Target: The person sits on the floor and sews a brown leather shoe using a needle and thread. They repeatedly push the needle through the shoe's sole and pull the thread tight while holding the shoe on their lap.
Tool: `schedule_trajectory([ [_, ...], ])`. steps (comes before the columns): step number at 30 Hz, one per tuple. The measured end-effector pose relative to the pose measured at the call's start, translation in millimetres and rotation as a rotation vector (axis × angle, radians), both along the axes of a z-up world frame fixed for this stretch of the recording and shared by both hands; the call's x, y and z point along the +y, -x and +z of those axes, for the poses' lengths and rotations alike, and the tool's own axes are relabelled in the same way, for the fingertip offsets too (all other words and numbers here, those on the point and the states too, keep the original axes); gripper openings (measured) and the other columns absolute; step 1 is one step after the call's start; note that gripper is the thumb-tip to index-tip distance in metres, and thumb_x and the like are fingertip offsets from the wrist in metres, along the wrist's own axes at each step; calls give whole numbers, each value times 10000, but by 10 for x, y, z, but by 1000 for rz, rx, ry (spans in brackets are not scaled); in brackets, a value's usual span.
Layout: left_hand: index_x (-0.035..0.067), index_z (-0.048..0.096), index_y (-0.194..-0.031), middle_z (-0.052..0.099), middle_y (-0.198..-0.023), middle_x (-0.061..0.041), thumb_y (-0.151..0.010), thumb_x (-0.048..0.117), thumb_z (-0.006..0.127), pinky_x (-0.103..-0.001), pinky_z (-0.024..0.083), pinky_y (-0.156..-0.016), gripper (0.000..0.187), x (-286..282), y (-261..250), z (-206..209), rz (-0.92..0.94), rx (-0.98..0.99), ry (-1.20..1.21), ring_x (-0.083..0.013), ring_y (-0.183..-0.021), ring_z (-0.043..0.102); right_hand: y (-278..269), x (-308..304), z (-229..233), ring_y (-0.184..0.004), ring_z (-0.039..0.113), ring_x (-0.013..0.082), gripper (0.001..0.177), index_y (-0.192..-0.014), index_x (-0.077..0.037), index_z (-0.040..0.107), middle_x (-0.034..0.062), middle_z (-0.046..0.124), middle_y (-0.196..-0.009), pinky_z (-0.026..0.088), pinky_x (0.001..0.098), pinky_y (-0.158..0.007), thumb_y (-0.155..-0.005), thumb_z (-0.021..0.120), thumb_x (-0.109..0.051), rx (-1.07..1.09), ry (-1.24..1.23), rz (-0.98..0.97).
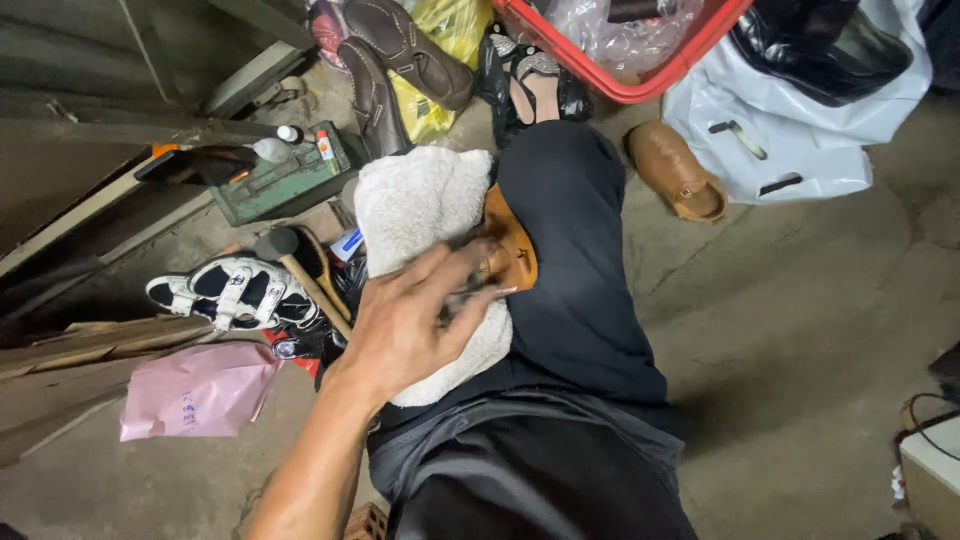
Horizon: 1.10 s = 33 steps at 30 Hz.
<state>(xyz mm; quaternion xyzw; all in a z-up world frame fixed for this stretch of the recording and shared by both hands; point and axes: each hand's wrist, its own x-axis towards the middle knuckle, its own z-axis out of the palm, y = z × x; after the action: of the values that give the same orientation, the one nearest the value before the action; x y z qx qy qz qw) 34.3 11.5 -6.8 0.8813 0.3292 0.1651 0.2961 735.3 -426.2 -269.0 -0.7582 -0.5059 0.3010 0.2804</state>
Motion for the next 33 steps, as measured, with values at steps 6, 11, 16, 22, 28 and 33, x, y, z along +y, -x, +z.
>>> schedule_trajectory([
  [6,116,654,-878,619,-835,-3,-966,118,654,-366,486,-606,88,-57,-93,-41,160,-122,321,-189,-741,616,1345,575,345,-1377,504,389,548,-1435,-36,557,192,549,-1475,369,611,-1163,-1068,631,-436,-224,-221,251],
  [11,181,557,-870,506,-772,40,-930,193,627,-280,395,-629,94,-277,157,-21,321,-205,1130,-106,-689,458,4306,3035,2093,-1416,498,386,637,-1430,-48,585,183,563,-1490,345,602,-1192,-1009,700,-512,-344,-418,470],
  [16,129,573,-672,546,-638,18,-941,315,622,-338,412,-637,331,-840,367,71,754,1,580,-149,-638,516,5140,3854,1956,-1419,526,324,659,-1420,-70,613,116,643,-1445,253,613,-1221,-947,849,-465,-338,-531,592],
  [22,134,569,-639,595,-622,38,-948,212,603,-302,411,-564,321,-1045,832,29,962,17,503,-90,-632,511,5131,3796,1984,-1422,545,334,654,-1483,-65,556,143,617,-1482,320,532,-1222,-1014,738,-482,-343,-513,597],
  [28,127,559,-920,689,-1056,-64,-962,166,691,-186,605,-547,144,-390,882,-11,639,-441,576,-56,-653,589,4774,3113,2292,-639,702,265,824,-1569,-171,397,40,754,-1146,556,453,-732,-879,714,-491,-107,255,329],
  [33,-36,586,-1038,687,-755,-127,-938,-4,761,-214,489,-488,205,-234,725,-160,825,-480,470,-116,-523,625,4526,3091,2538,-903,740,327,158,-946,-65,811,158,777,-940,526,476,-858,-942,689,-166,371,78,147],
])
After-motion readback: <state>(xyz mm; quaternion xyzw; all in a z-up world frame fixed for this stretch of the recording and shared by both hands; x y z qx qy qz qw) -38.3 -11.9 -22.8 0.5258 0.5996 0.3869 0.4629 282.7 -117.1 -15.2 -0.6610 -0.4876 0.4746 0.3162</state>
